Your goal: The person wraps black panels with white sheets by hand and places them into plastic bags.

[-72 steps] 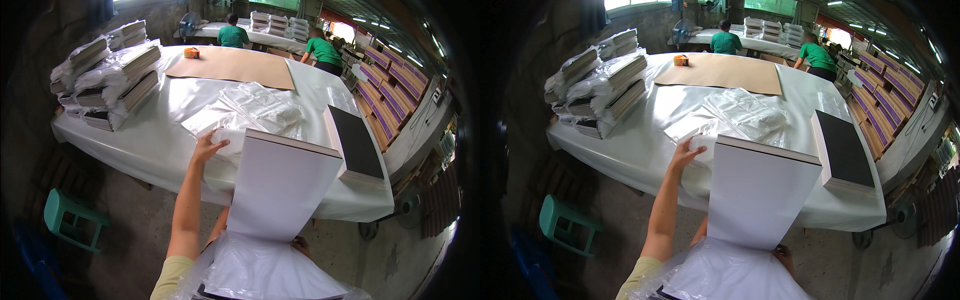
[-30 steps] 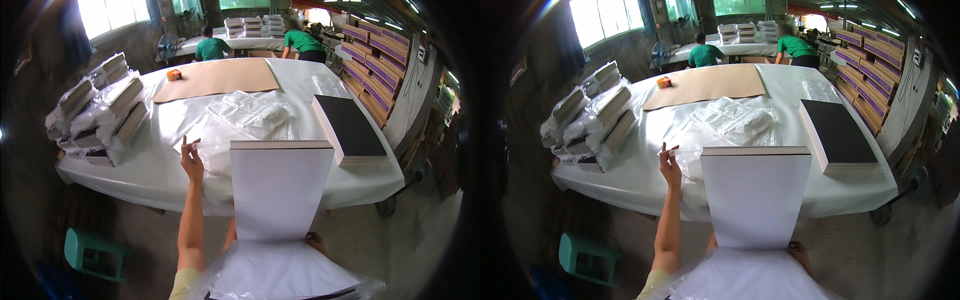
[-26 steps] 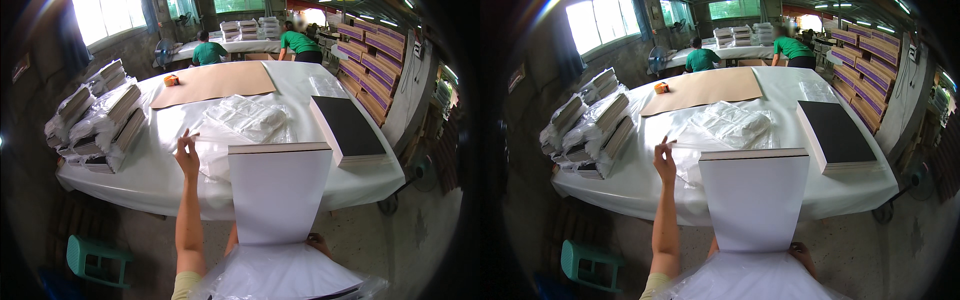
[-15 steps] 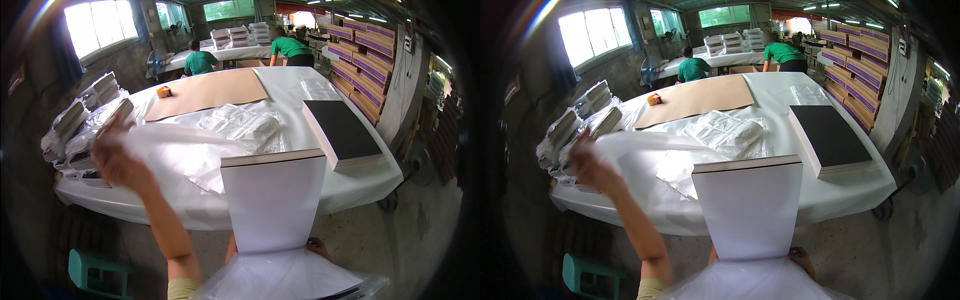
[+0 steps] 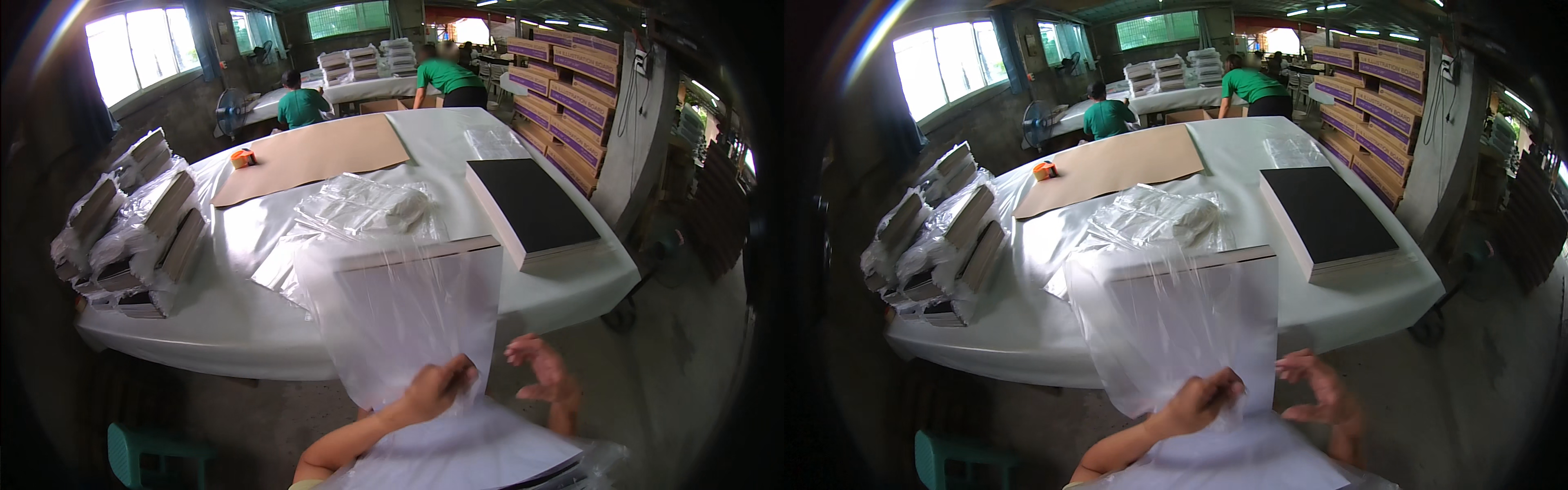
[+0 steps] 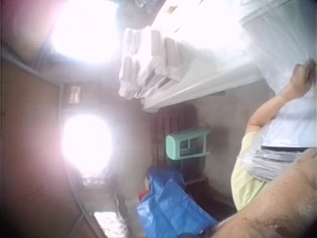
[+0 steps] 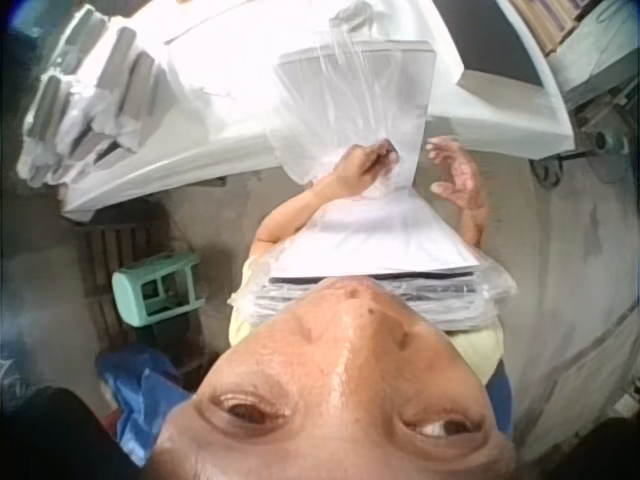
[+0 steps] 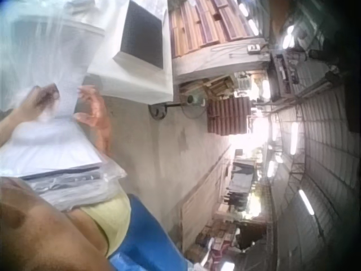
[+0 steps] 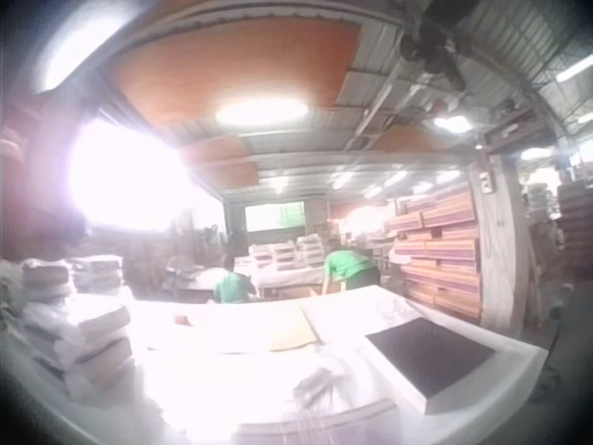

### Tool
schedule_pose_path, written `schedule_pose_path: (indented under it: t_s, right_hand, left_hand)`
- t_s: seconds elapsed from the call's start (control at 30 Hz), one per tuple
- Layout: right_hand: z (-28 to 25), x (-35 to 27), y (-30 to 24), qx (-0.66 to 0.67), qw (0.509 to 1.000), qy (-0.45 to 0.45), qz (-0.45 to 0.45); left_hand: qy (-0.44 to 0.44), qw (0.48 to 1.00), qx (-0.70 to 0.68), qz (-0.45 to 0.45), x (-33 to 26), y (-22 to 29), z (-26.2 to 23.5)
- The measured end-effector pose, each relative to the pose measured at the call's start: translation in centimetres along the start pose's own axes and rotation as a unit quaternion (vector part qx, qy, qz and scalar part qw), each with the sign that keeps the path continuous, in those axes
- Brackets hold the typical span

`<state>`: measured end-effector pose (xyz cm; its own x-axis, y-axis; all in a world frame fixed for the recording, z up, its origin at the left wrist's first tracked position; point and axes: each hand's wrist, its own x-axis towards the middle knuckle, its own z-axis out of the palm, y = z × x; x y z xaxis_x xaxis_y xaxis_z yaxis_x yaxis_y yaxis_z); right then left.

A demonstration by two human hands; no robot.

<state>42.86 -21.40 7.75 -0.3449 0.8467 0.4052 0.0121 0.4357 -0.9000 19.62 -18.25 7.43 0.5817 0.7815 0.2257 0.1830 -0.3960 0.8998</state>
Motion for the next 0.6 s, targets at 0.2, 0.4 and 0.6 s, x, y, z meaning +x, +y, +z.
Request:
schedule_pose_path:
  t_s: [0.2,0.4,0.6]
  right_hand:
    - [5.7,4.4,-3.0,-0.026,0.984,0.130,-0.120]
    - [6.5,6.7,-3.1,0.033,0.975,0.216,-0.047]
    - [6.0,6.7,-2.5,-0.023,0.993,0.089,-0.072]
  left_hand:
    - [0.072,0.996,-0.046,-0.005,2.2,5.4,-2.1]
    - [0.222,0.973,0.006,0.061,3.3,4.2,-2.3]
    - [0.295,0.945,0.129,0.065,3.4,3.5,-3.1]
